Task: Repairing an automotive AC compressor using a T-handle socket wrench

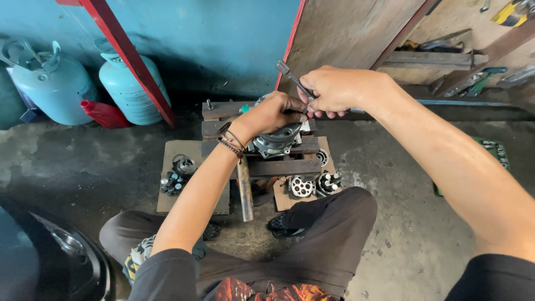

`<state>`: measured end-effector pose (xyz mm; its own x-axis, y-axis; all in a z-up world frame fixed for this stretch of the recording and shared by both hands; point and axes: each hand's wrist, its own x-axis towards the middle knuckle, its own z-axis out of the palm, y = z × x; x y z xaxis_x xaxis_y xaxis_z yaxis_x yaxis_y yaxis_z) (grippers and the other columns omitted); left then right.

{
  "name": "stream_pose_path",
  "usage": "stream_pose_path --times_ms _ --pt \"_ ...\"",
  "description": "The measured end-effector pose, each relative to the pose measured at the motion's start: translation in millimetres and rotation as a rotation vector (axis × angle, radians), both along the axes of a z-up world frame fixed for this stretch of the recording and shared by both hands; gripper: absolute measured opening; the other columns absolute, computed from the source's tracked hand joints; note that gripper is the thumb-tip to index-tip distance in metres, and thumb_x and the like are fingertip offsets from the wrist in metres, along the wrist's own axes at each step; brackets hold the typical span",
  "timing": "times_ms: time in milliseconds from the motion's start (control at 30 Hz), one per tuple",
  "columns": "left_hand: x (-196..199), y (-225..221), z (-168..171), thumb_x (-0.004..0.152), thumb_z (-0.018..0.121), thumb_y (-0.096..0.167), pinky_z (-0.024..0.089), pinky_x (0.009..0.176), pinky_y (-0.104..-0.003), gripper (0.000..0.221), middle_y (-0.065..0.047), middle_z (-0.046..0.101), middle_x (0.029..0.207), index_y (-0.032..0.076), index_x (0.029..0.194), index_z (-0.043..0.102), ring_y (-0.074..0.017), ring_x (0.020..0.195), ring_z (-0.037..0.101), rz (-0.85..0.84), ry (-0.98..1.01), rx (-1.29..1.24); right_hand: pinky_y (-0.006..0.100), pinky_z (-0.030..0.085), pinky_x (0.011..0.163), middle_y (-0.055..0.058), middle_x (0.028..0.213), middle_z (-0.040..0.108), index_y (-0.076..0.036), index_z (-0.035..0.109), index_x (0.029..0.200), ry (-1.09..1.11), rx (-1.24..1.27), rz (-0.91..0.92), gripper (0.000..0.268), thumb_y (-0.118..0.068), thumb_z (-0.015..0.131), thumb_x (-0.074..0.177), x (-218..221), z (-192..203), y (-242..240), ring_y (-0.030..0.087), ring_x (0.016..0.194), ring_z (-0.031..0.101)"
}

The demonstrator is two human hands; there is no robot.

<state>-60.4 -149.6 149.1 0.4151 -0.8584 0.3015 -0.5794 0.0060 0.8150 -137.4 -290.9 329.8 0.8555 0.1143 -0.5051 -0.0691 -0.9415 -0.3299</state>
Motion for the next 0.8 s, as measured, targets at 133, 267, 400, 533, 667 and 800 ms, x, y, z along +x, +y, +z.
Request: stream_pose_path --times_ms 133,267,400,533,667,800 --pt "-5 2 10 0.09 0.074 0.019 0.055 0.089 -0.047 0.023 -0.01 0.079 0.105 0.019 0.113 0.078 -0.0389 0.105 0.07 0.002 0.011 0.0 0.032 0.056 0.035 0.025 0.076 0.074 0.01 0.061 0.092 -0.021 -0.057 0.054 0.015 -0.005 0.066 0.091 -11 6 2 0.026 0.05 0.069" --pt "-10 6 23 0.087 0.076 0.018 0.056 0.084 -0.045 0.017 -0.01 0.079 0.095 0.014 0.104 0.079 -0.0377 0.097 0.073 0.031 0.015 -0.024 0.044 0.06 0.048 0.02 0.08 0.073 -0.001 0.061 0.105 -0.206 -0.242 0.122 0.019 -0.015 0.062 0.092 -1 -29 -6 0.033 0.062 0.073" --pt "21 -4 -24 0.082 0.08 0.017 0.055 0.078 -0.045 0.011 -0.008 0.077 0.082 0.015 0.092 0.078 -0.0361 0.087 0.073 0.117 -0.033 0.006 0.056 0.056 0.057 0.022 0.078 0.07 0.0 0.056 0.125 -0.488 -0.443 0.02 0.044 -0.035 0.055 0.098 -2 -76 11 0.043 0.073 0.074" --pt "14 -7 -23 0.081 0.079 0.016 0.055 0.075 -0.042 0.006 -0.008 0.075 0.076 0.014 0.086 0.077 -0.0331 0.08 0.073 0.129 0.004 -0.011 0.053 0.056 0.053 0.02 0.07 0.07 -0.004 0.065 0.108 -0.621 -0.391 0.054 0.032 -0.033 0.062 0.097 -25 -65 7 0.045 0.067 0.073" --pt "10 -10 -16 0.085 0.076 0.017 0.056 0.081 -0.044 0.012 -0.009 0.079 0.09 0.018 0.095 0.08 -0.0372 0.096 0.073 0.089 0.065 0.053 0.042 0.052 0.039 0.018 0.056 0.064 0.002 0.067 0.12 -0.78 -0.458 0.112 0.032 -0.015 0.06 0.093 -28 -73 -1 0.035 0.048 0.067" --pt "-2 -2 1 0.087 0.076 0.017 0.056 0.083 -0.047 0.015 -0.011 0.079 0.095 0.018 0.1 0.08 -0.0397 0.1 0.072 0.072 0.077 0.044 0.045 0.053 0.04 0.021 0.058 0.065 0.001 0.065 0.123 -0.812 -0.51 0.163 0.032 -0.013 0.061 0.095 -19 -85 -7 0.036 0.051 0.068"
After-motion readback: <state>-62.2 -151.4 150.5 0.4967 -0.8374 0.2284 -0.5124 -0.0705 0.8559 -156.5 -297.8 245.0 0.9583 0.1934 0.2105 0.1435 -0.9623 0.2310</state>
